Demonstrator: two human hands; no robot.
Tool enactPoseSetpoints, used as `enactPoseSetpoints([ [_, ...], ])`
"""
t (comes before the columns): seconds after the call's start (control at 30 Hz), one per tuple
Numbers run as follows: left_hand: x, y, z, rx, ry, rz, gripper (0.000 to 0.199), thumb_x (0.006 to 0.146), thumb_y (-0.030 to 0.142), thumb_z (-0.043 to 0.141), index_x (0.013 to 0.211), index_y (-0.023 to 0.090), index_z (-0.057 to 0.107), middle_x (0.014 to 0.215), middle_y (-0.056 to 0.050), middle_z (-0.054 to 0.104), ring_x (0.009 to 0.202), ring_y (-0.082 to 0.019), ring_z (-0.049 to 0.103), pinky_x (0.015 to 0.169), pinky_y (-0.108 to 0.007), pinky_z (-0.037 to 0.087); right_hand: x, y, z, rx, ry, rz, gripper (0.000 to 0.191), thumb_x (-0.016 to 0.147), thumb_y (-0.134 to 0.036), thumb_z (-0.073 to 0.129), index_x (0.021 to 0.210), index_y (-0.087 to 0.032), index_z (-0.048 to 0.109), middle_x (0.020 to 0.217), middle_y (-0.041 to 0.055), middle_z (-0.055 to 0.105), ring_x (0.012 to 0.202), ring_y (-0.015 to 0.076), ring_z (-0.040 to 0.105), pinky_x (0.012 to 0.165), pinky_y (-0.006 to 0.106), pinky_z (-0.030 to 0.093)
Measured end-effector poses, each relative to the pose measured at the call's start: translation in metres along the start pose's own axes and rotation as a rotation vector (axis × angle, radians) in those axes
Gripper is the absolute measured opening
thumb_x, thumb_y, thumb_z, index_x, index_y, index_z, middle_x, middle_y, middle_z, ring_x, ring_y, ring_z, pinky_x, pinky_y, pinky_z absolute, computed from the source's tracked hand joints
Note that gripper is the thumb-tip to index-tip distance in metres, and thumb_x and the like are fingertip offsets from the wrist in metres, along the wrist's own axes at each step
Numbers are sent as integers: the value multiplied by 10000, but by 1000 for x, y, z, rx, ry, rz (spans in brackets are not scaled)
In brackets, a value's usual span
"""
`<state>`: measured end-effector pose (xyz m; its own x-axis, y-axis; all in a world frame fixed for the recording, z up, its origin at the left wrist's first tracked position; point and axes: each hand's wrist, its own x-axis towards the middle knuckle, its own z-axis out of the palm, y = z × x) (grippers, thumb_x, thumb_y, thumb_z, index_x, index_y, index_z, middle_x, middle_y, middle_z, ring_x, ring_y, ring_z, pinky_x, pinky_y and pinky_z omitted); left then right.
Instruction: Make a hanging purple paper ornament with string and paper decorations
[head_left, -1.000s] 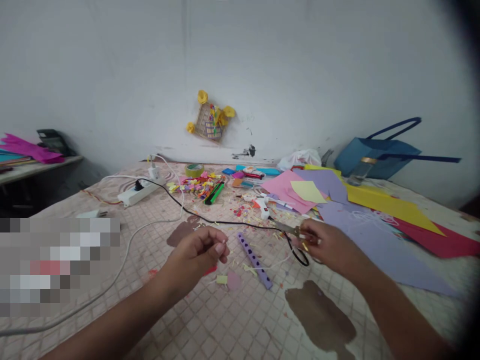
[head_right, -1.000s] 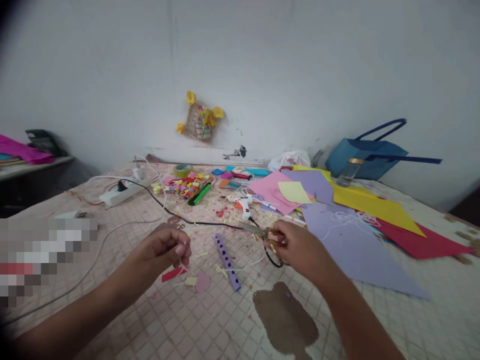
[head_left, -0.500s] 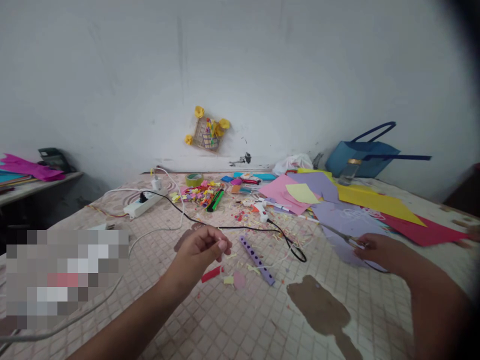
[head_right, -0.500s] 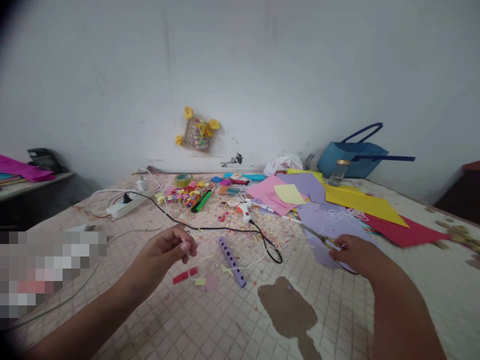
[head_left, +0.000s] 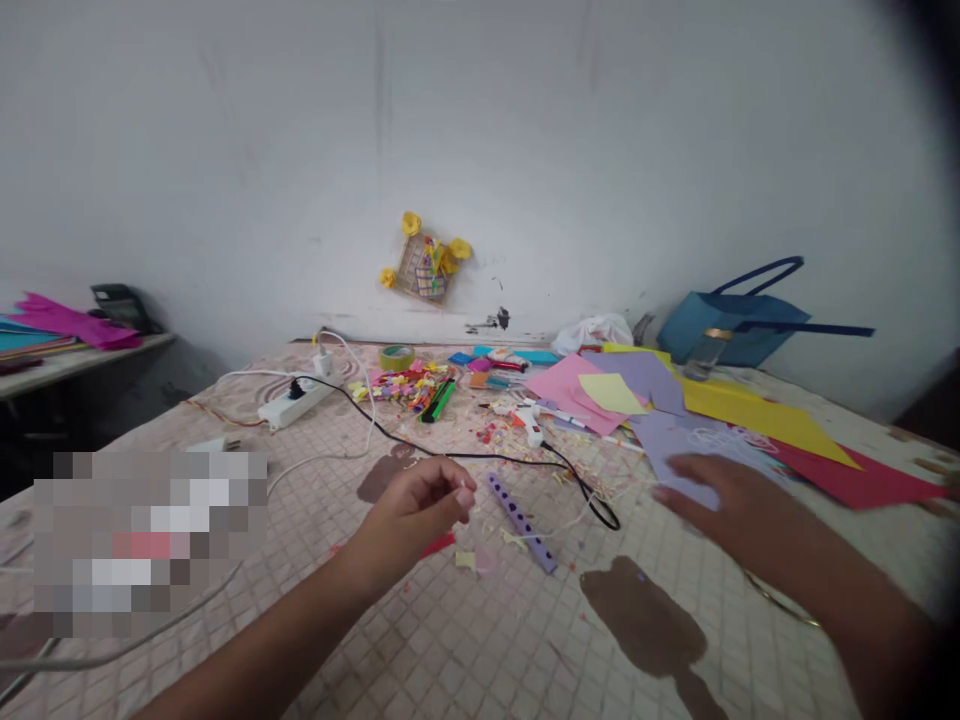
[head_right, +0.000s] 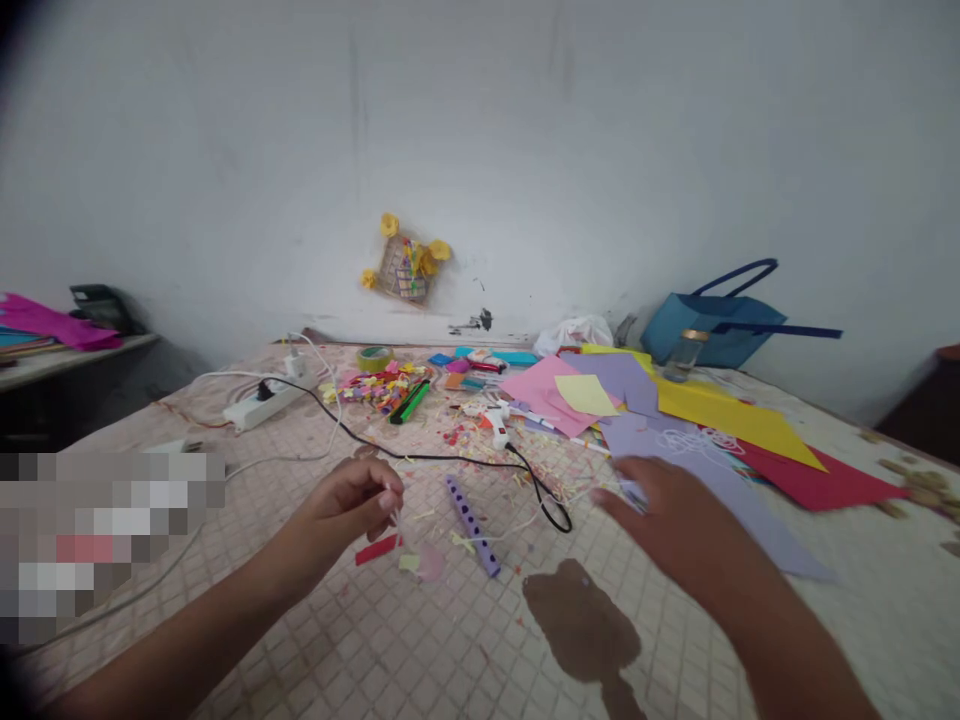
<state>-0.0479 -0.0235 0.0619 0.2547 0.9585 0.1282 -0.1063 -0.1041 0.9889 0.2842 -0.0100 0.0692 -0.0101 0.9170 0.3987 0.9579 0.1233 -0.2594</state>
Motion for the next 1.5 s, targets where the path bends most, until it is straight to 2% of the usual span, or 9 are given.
enactPoseSetpoints([
  [0.03, 0, 0, 0, -4, -1, 1, 282, 695, 394, 714, 735, 156, 568, 642, 36, 511, 530, -66, 422, 505, -203, 334, 2, -33, 0, 71, -55, -59, 397, 782, -494, 532, 1022, -200, 646, 1072, 112, 678, 964, 278, 630, 818, 400, 493],
  [0.13, -1, -1, -3, 6, -10, 28, 258, 737, 390, 682, 770, 155, 581, 662, 28, 536, 549, -71, 450, 525, -206, 361, 2, -117, 17, 506, -452, -277, 416, 780, -489, 594, 1093, -216, 615, 1098, 81, 645, 893, 206, 616, 728, 309, 487],
  [0.2, -3, 0, -4, 4, -15, 54, 235, 761, 376, 664, 791, 157, 583, 658, 27, 543, 557, -72, 462, 529, -203, 368, -2, -149, 37, 666, -572, -356, 438, 680, -463, 713, 1020, -197, 634, 962, 58, 659, 816, 185, 602, 656, 269, 459],
  [0.27, -4, 1, -5, -6, -3, 73, 219, 759, 359, 668, 797, 160, 583, 658, 29, 544, 561, -71, 469, 526, -198, 370, -8, -160, 55, 711, -615, -367, 273, 702, -390, 709, 849, -171, 638, 818, 27, 639, 729, 153, 571, 610, 244, 418],
  [0.4, -4, 2, -3, 17, 42, 79, 205, 729, 326, 691, 764, 155, 585, 664, 27, 543, 576, -75, 468, 517, -192, 366, -18, -148, 67, 783, -607, -391, 196, 843, -290, 547, 715, -155, 610, 663, -6, 564, 599, 100, 481, 549, 225, 346],
  [0.63, 1, -2, -6, 29, 77, 89, 165, 777, 318, 639, 796, 162, 587, 658, 17, 584, 584, -80, 502, 525, -185, 389, -19, -132, 58, 1098, -651, -237, 293, 873, -394, 515, 716, -161, 600, 702, 29, 620, 666, 134, 534, 621, 259, 385],
  [0.93, 8, 9, -14, -111, 393, 199, 149, 758, 286, 652, 764, 178, 550, 585, 41, 574, 498, -58, 479, 488, -161, 375, 2, -115, 69, 1700, -470, -22, 248, 763, -335, 639, 596, -173, 556, 581, 0, 583, 598, 126, 516, 591, 254, 380],
  [1.17, 21, 12, -36, -154, 562, 290, 172, 722, 286, 677, 754, 169, 555, 605, 35, 558, 574, -79, 504, 507, -166, 403, 19, -99, 59, 1784, -321, 95, 212, 774, -290, 638, 607, -175, 577, 501, -29, 503, 509, 106, 450, 551, 256, 401],
  [1.5, 22, 9, -33, 10, 482, 230, 149, 715, 258, 647, 795, 166, 561, 645, 29, 563, 589, -85, 523, 529, -183, 401, 31, -76, 49, 1815, -187, 167, 132, 745, -308, 663, 696, -187, 648, 516, -56, 387, 484, 81, 367, 466, 208, 356],
])
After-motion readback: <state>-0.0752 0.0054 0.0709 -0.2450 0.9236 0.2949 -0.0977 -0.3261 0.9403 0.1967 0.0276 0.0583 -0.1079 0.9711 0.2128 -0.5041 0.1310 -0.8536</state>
